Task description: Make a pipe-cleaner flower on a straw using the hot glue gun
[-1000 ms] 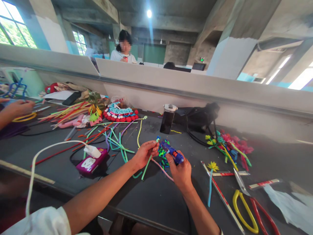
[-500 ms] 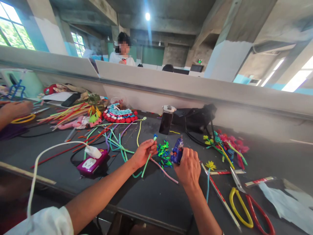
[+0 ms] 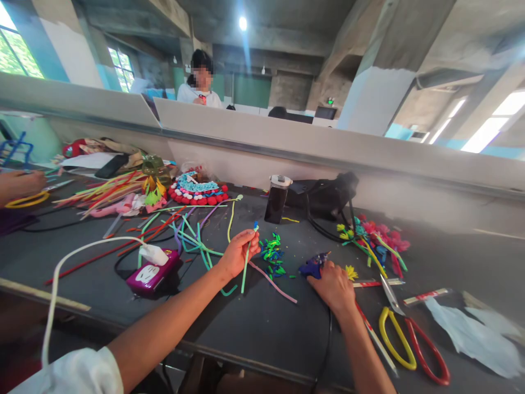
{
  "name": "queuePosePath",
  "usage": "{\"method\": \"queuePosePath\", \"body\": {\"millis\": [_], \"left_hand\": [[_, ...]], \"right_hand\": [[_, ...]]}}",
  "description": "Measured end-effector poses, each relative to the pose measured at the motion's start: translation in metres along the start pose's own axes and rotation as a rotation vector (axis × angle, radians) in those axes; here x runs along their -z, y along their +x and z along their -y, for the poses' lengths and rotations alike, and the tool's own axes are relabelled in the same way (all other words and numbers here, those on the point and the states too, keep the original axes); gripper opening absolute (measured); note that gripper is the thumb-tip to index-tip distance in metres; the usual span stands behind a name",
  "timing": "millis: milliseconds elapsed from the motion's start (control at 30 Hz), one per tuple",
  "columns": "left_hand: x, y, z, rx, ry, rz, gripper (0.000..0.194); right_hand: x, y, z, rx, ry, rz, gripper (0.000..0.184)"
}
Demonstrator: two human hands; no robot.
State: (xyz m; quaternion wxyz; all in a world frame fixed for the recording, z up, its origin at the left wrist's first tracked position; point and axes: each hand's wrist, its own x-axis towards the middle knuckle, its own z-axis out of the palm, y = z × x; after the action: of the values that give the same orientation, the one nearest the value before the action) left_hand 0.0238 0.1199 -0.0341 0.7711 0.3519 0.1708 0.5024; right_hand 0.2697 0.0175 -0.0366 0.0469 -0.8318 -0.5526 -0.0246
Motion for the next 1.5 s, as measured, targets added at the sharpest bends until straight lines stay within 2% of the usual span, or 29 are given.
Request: {"method": "queuePosePath", "body": {"millis": [100,167,267,400,567,800,1000,1100,1167,1300,1400,1500], "left_hand": [[-0.001,-0.001,0.000,-0.004,-0.005,0.009,0.019],[-0.002,-0.001,0.000,-0.004,0.001,0.016,0.018],[-0.002,-0.001,0.000,-0.006,0.004,0.022,0.018],[-0.002,-0.001,0.001,-0.009,-0.007,0.008,0.019],[-0.004,-0.003,0.002,0.016,0.050,-0.016,0.020],[-0.009,-0.006,0.005,0.008,0.219,-0.110,0.031],[-0.013,-0.010,0.011,0.070,0.370,-0.051,0.038],[-0.011,-0.009,0.014,0.081,0.367,-0.024,0.039],[-0.009,-0.008,0.015,0.100,0.345,-0.014,0.038],[-0.008,-0.007,0.015,0.158,0.254,-0.003,0.033],[-0.010,-0.007,0.013,0.193,0.201,0.009,0.028],[-0.013,-0.008,0.010,0.199,0.183,0.045,0.024]], "right_hand": [[0.010,0.004,0.009,0.018,-0.003,-0.120,0.043],[0.014,0.010,0.025,0.124,0.108,-0.203,0.037],[0.008,0.022,0.057,0.297,0.281,-0.141,0.026],[-0.012,0.033,0.086,0.331,0.317,-0.065,0.013],[-0.018,0.035,0.084,0.340,0.401,-0.080,0.016],[0.003,0.016,0.088,0.505,0.574,-0.139,0.012],[0.011,0.001,0.095,0.607,0.407,-0.349,0.013],[0.011,-0.002,0.096,0.599,0.371,-0.380,0.012],[0.011,-0.002,0.097,0.577,0.445,-0.363,0.011],[0.014,-0.002,0.098,0.532,0.751,-0.279,0.010],[0.016,0.001,0.094,0.481,0.912,-0.290,0.011],[0.019,0.004,0.090,0.439,0.976,-0.304,0.012]]}}
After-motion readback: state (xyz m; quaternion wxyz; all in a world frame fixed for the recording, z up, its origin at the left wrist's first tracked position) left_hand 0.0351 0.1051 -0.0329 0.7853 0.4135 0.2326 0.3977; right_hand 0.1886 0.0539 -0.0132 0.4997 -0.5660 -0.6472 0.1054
